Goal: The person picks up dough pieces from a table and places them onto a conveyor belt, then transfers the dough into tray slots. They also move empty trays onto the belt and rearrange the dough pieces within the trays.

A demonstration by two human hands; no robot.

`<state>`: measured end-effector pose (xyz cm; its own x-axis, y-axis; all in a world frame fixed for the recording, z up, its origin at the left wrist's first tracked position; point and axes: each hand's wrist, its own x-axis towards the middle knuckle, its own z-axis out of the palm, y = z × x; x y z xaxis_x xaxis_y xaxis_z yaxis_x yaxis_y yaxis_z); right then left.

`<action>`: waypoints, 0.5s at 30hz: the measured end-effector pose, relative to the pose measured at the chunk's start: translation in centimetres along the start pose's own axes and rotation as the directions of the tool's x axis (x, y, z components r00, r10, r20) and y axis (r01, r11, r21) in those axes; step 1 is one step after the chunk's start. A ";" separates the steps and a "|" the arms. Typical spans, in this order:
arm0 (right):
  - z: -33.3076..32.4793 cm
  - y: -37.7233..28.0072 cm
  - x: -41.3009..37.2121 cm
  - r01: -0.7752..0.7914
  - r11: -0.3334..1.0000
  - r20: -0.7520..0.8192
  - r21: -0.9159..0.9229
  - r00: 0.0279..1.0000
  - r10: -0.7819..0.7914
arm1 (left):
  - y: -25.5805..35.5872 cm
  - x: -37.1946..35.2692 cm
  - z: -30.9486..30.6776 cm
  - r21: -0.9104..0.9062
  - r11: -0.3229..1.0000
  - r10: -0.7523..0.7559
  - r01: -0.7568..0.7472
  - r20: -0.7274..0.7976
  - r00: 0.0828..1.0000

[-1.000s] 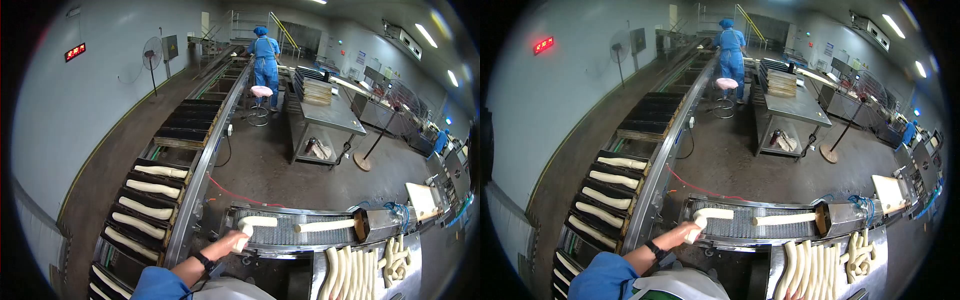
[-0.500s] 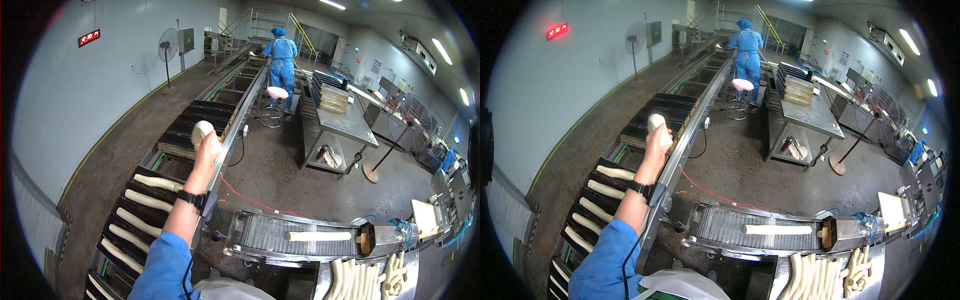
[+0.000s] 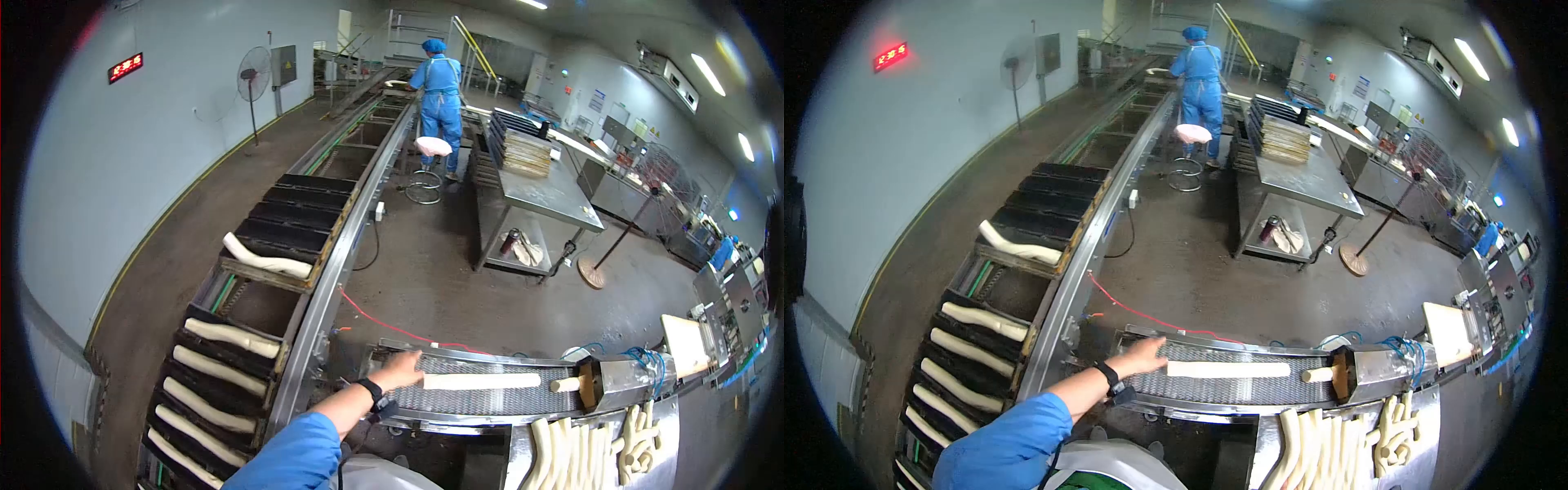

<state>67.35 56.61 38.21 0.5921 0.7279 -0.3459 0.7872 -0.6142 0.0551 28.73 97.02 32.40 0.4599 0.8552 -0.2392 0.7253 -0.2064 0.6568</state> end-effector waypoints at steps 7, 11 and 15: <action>0.5 -0.2 0.2 0.016 0.997 -0.008 0.076 1.000 -0.016 | 6.1 -4.0 4.6 0.189 0.979 0.086 -0.070 -0.079 0.993; 0.5 -0.1 0.7 0.039 0.993 -0.011 0.107 0.999 -0.038 | 5.2 -4.6 6.6 0.191 0.971 0.132 -0.141 0.059 0.990; 0.3 0.0 1.4 0.073 0.989 -0.016 0.131 0.997 -0.072 | 3.9 -6.0 7.0 0.116 0.993 0.051 -0.028 -0.198 0.979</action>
<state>68.14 57.55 37.40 0.5367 0.7748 -0.3342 0.7992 -0.5938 -0.0931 32.44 87.76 31.37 0.3859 0.9206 -0.0591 0.7665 -0.2844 0.5759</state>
